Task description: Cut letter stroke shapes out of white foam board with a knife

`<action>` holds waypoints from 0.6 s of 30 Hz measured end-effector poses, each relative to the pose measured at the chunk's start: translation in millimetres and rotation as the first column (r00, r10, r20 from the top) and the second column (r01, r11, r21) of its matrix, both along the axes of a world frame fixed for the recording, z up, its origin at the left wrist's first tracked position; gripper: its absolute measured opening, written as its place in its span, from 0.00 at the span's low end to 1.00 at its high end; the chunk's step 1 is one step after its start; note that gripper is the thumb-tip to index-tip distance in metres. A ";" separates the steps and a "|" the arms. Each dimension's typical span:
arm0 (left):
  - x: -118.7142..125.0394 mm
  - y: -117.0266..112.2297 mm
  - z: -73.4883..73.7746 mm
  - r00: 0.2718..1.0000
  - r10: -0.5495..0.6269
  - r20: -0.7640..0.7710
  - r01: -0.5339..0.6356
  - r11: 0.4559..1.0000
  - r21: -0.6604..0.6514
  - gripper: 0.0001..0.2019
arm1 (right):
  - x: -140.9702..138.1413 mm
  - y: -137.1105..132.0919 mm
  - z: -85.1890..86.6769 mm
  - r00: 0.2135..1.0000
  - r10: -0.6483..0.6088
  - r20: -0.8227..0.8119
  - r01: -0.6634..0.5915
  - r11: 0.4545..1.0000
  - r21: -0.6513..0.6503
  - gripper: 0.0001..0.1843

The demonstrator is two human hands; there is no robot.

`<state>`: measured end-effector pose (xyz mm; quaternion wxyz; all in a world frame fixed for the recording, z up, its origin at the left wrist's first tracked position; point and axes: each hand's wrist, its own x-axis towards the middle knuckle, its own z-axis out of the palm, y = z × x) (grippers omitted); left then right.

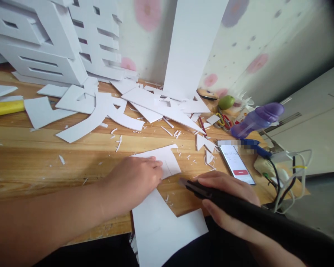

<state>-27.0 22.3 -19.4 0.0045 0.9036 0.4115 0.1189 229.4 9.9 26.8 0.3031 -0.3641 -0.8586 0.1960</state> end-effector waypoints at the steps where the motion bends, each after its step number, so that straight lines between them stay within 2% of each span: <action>1: -0.4 1.5 0.8 0.999 0.037 0.000 -0.037 0.999 -0.005 0.06 | 1.8 3.0 1.4 0.998 -0.039 -0.042 0.040 0.999 0.006 0.15; 4: 0.4 6.3 4.9 0.990 0.134 -0.040 -0.133 0.991 0.015 0.19 | 7.1 14.1 2.0 0.981 -0.122 -0.148 0.127 0.991 0.028 0.03; 6: 1.9 9.3 7.0 0.981 0.184 -0.061 -0.184 0.983 0.009 0.25 | 8.9 20.3 -0.9 0.967 -0.157 -0.199 0.163 0.986 0.018 0.05; 9: 3.5 12.2 8.8 0.976 0.211 -0.055 -0.214 0.975 -0.056 0.23 | 5.8 24.3 -6.3 0.959 -0.199 -0.200 0.185 0.979 -0.090 0.03; 13: 2.7 11.2 14.4 0.978 0.195 0.069 -0.187 0.976 -0.109 0.24 | -6.8 22.6 -8.7 0.939 -0.280 -0.199 0.241 0.950 -0.198 0.07; 16: -0.4 7.5 23.6 0.969 0.145 0.201 -0.141 0.989 -0.032 0.27 | -15.8 20.9 -7.2 0.919 -0.347 -0.189 0.291 0.917 -0.272 0.12; 18: -3.3 5.2 30.7 0.953 0.101 0.284 -0.116 0.993 0.034 0.27 | -20.0 19.9 -5.3 0.934 -0.321 -0.156 0.244 0.893 -0.378 0.14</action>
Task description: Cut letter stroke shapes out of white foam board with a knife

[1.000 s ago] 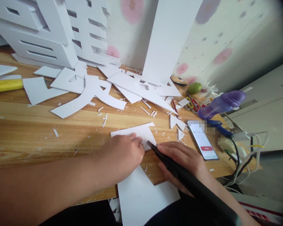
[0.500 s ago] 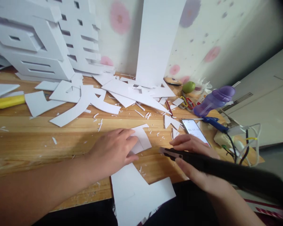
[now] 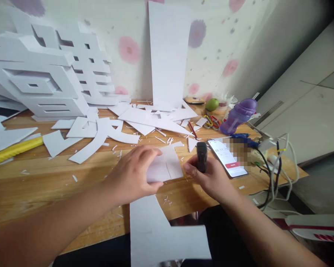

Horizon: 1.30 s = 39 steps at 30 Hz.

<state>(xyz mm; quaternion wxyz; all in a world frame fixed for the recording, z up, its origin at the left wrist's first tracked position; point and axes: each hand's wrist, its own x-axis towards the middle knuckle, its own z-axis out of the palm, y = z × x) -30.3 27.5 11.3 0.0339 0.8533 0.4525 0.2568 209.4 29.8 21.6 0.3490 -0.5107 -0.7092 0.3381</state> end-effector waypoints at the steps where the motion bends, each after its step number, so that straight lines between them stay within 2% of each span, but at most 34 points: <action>1: -1.6 -0.8 3.2 0.999 -0.017 0.031 0.016 0.999 0.030 0.27 | -1.7 -0.6 1.0 0.999 0.041 -0.022 -0.042 0.998 -0.053 0.15; 3: -4.6 -1.8 8.2 0.996 -0.053 0.070 0.048 0.997 0.065 0.26 | -4.7 -2.0 2.8 0.986 0.115 -0.117 -0.129 0.984 -0.125 0.15; 5: -6.9 -2.1 11.1 0.993 -0.079 0.088 0.071 0.993 0.089 0.26 | -8.0 -3.8 3.4 0.962 0.130 -0.242 -0.178 0.966 -0.190 0.15; 8: -8.1 -2.4 12.9 0.990 -0.112 0.092 0.102 0.990 0.101 0.26 | -14.2 -6.3 1.1 0.908 0.084 -0.411 -0.217 0.933 -0.288 0.14; 10: -7.8 -2.5 13.5 0.989 -0.120 0.090 0.110 0.988 0.106 0.26 | -18.8 -7.3 -2.1 0.872 0.054 -0.486 -0.228 0.924 -0.306 0.13; 15: -8.2 -1.5 13.7 0.993 -0.088 0.073 0.078 0.988 0.136 0.29 | -28.1 -8.4 -10.1 0.824 -0.003 -0.566 -0.224 0.916 -0.332 0.10; 21: -14.2 -0.2 16.7 0.985 -0.142 0.101 0.116 0.966 0.230 0.26 | -29.1 -8.6 -7.0 0.862 0.017 -0.507 -0.211 0.921 -0.327 0.12; 27: -16.7 -1.0 18.1 0.981 -0.178 0.083 0.150 0.951 0.271 0.23 | -28.6 -9.9 1.7 0.946 0.076 -0.316 -0.161 0.954 -0.252 0.12; 31: -19.9 0.5 15.6 0.984 -0.174 0.030 0.161 0.954 0.253 0.23 | -26.9 -10.6 4.9 0.971 0.137 -0.195 -0.172 0.969 -0.177 0.11; 33: -25.2 4.8 15.4 0.980 -0.200 -0.017 0.199 0.960 0.196 0.25 | -19.1 -9.1 7.9 0.969 0.194 -0.152 -0.215 0.967 -0.134 0.11; 36: -36.2 14.6 16.9 0.951 -0.293 -0.099 0.296 0.955 0.010 0.29 | 2.3 -4.0 13.4 0.960 0.257 -0.111 -0.272 0.951 -0.150 0.15; 37: -39.5 17.6 17.7 0.938 -0.327 -0.118 0.322 0.945 -0.064 0.30 | 9.9 -1.7 14.8 0.961 0.255 -0.108 -0.270 0.948 -0.169 0.16; 39: -43.8 21.0 19.9 0.915 -0.380 -0.137 0.350 0.915 -0.202 0.31 | 21.1 2.8 15.7 0.981 0.173 -0.092 -0.187 0.968 -0.170 0.18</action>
